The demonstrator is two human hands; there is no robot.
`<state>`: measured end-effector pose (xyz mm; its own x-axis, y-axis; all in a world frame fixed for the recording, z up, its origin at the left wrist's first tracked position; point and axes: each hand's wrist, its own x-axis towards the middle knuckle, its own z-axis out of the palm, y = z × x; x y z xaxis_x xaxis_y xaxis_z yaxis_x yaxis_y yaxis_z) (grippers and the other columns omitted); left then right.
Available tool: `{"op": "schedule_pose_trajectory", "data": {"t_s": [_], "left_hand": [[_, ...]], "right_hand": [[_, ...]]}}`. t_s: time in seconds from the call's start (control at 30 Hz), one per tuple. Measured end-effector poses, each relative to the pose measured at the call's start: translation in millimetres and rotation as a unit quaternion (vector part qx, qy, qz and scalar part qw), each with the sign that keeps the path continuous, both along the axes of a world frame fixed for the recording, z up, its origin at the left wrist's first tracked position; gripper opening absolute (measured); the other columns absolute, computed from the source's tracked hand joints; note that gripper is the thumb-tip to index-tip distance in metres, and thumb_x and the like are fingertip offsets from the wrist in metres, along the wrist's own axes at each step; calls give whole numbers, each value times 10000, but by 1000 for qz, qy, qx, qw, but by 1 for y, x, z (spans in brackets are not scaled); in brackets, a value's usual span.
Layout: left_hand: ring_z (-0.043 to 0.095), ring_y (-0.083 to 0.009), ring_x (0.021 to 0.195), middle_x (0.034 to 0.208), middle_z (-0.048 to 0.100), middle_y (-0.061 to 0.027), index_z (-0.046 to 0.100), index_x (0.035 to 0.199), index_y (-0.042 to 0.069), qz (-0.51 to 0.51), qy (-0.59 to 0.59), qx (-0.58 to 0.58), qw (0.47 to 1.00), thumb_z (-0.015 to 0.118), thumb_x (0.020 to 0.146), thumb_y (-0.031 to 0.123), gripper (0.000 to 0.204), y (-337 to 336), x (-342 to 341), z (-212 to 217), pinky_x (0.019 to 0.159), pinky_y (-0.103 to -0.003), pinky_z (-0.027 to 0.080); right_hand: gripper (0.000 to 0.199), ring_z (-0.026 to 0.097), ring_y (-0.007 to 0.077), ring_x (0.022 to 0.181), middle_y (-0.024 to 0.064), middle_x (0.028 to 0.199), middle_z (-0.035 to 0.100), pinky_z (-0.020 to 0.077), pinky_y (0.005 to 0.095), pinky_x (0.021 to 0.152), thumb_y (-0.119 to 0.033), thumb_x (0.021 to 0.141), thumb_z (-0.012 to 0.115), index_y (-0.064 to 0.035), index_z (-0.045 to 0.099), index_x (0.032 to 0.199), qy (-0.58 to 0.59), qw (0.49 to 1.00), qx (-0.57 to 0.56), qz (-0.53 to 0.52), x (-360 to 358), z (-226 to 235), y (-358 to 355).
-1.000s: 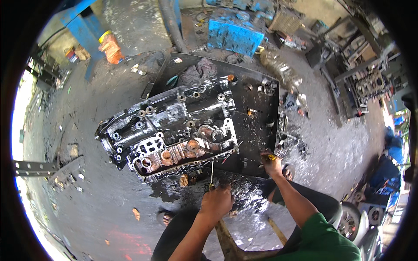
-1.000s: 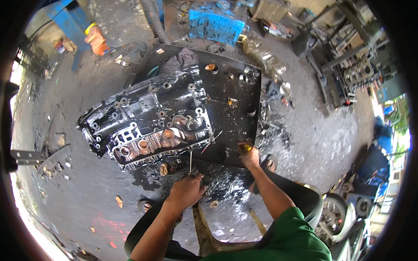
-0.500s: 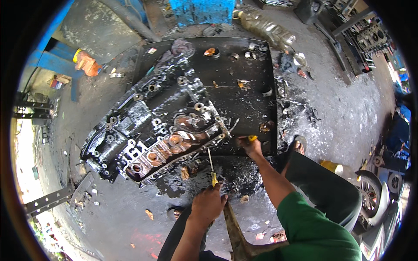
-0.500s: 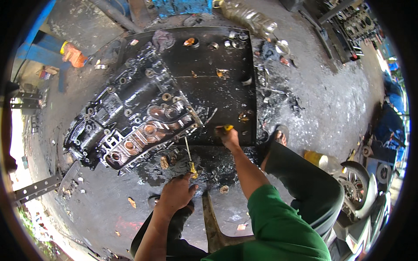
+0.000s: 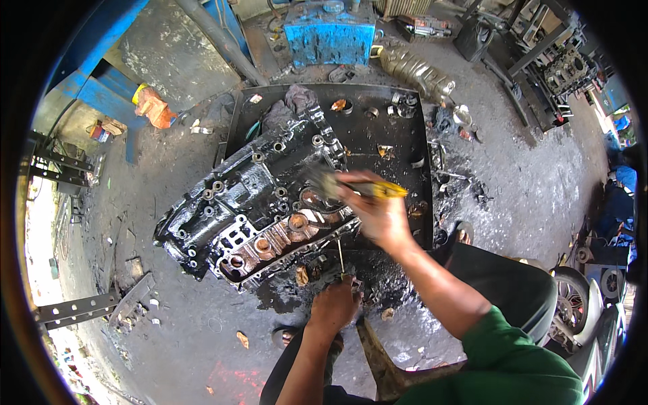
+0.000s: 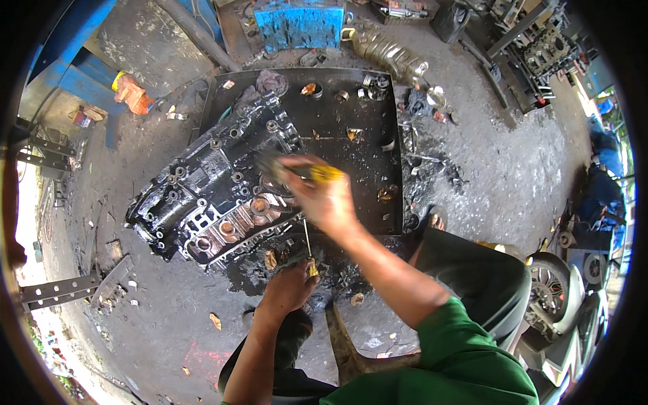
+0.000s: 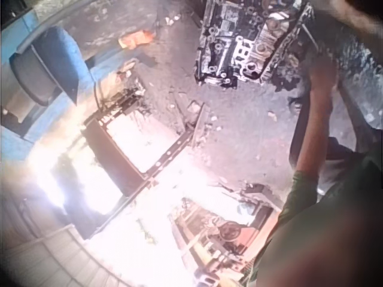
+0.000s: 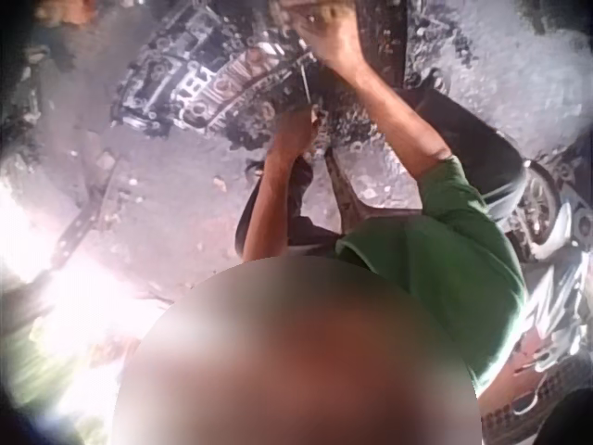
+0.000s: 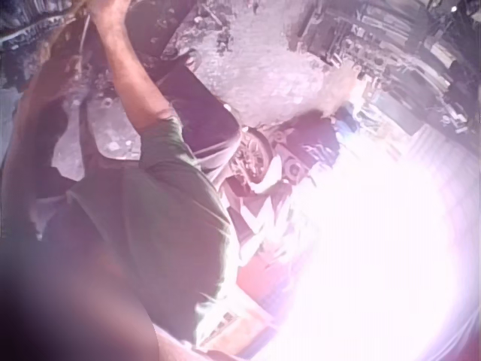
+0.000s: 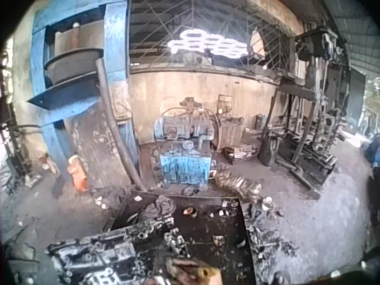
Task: The person scrapes and wipes a disassembled engine block with a yellow-handled scraper and a rag, removing grime from the cylinder head surface and surrounding areas.
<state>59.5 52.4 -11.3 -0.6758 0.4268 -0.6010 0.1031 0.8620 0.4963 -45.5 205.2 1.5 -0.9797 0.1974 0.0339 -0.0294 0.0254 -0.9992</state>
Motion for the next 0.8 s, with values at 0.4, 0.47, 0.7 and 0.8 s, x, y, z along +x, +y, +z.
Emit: {"op": "schedule_pose_trajectory", "data": {"t_s": [0.4, 0.47, 0.7, 0.8], "left_hand": [[640, -369, 1024, 1095, 664, -202, 545, 1249, 64, 43, 70, 68, 994, 580, 925, 346, 431, -26, 9, 8, 892, -468, 504], [632, -353, 1064, 1123, 660, -196, 530, 1290, 67, 43, 58, 62, 995, 566, 929, 352, 462, -28, 7, 15, 910, -457, 505], [627, -368, 1056, 1115, 658, -195, 536, 1278, 60, 60, 71, 62, 994, 571, 932, 341, 448, -37, 11, 37, 899, -460, 510], [639, -361, 1032, 1091, 663, -192, 544, 1257, 56, 74, 90, 74, 990, 574, 929, 327, 427, -48, 15, 37, 881, -453, 522]], "right_hand": [[130, 700, 288, 750, 132, 802, 706, 559, 334, 709, -122, 780, 719, -95, 689, 903, 36, 950, 310, -9, -101, 1, -88], [118, 688, 305, 673, 144, 736, 690, 561, 363, 669, -126, 793, 692, -90, 693, 905, 121, 897, 422, 49, -115, 6, -89], [454, 608, 290, 1072, 154, 1106, 600, 509, 389, 912, -125, 864, 588, -186, 527, 1310, 106, 659, 722, 183, -104, 27, -94], [528, 476, 328, 1285, 158, 1287, 533, 439, 370, 1056, -64, 894, 518, -187, 463, 1405, 76, 601, 751, 262, -97, 40, -96]]}}
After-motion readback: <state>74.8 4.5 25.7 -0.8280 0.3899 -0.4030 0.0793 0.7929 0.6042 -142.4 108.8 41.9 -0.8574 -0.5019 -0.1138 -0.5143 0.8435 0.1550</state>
